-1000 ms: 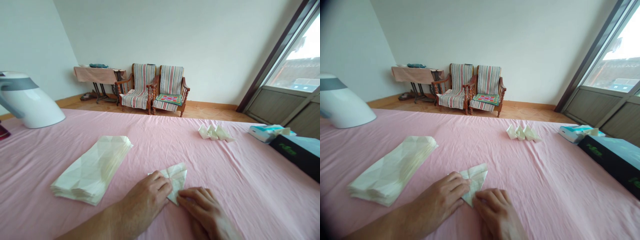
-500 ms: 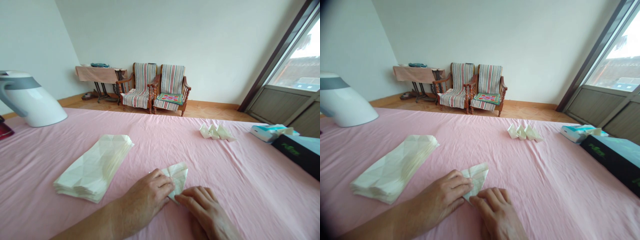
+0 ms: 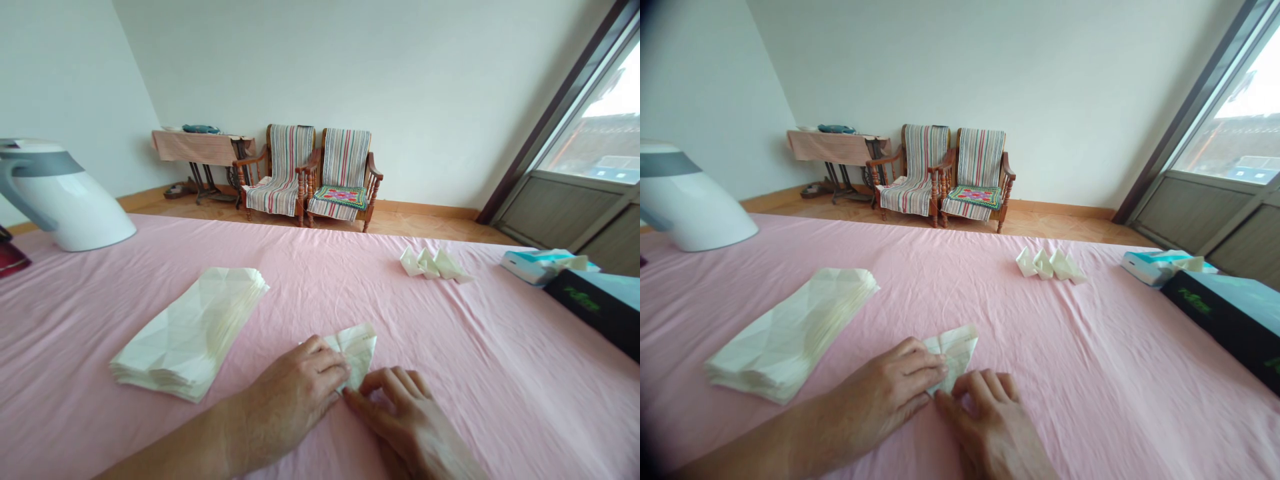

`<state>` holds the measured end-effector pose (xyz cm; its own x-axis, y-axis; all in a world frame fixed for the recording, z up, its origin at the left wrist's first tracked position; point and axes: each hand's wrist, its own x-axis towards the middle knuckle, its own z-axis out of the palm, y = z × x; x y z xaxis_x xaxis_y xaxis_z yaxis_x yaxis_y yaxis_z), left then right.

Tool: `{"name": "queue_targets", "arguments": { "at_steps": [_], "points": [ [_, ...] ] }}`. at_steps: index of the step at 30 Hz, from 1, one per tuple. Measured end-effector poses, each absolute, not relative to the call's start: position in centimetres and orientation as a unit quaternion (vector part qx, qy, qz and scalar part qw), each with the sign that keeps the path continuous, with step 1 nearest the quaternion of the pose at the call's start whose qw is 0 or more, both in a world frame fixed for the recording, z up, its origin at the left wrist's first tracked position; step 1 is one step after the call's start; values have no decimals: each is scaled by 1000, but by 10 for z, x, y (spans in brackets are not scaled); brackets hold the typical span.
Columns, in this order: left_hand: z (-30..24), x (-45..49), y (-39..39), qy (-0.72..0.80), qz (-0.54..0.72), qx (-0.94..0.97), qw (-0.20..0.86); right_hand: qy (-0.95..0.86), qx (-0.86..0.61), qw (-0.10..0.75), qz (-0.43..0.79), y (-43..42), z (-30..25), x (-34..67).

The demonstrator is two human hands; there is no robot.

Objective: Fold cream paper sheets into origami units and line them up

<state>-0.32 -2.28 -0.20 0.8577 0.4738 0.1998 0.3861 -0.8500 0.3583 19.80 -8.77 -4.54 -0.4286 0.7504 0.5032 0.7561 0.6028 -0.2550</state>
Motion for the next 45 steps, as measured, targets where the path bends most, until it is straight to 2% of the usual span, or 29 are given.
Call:
{"name": "queue_targets", "arguments": {
  "at_steps": [6,9,13,16,17,20,27,36,40,45],
  "points": [
    [3,-4,-23,227,145,952,147,-882,-392,240,-103,-87,-27,197],
    [5,-4,-24,230,150,949,153,-887,-378,238,-116,-88,-21,196],
    [6,-5,-25,234,159,946,161,-884,-369,272,-97,-89,-23,196],
    [7,-5,-24,230,153,947,163,-859,-373,344,-71,-91,-34,201],
    [7,-5,-23,228,150,948,163,-849,-364,379,-49,-92,-38,203],
    [9,-5,-23,221,144,951,159,-835,-376,399,52,-93,-47,210],
    [7,-7,-20,209,167,949,168,-844,-396,358,42,-88,-43,200],
    [13,-11,-7,213,140,935,246,-864,-418,281,21,-82,-35,190],
    [12,-11,-4,208,155,931,257,-859,-433,272,-14,-80,-30,185],
    [8,-10,-4,207,179,924,267,-871,-439,218,-19,-81,-20,182]
  ]
}}
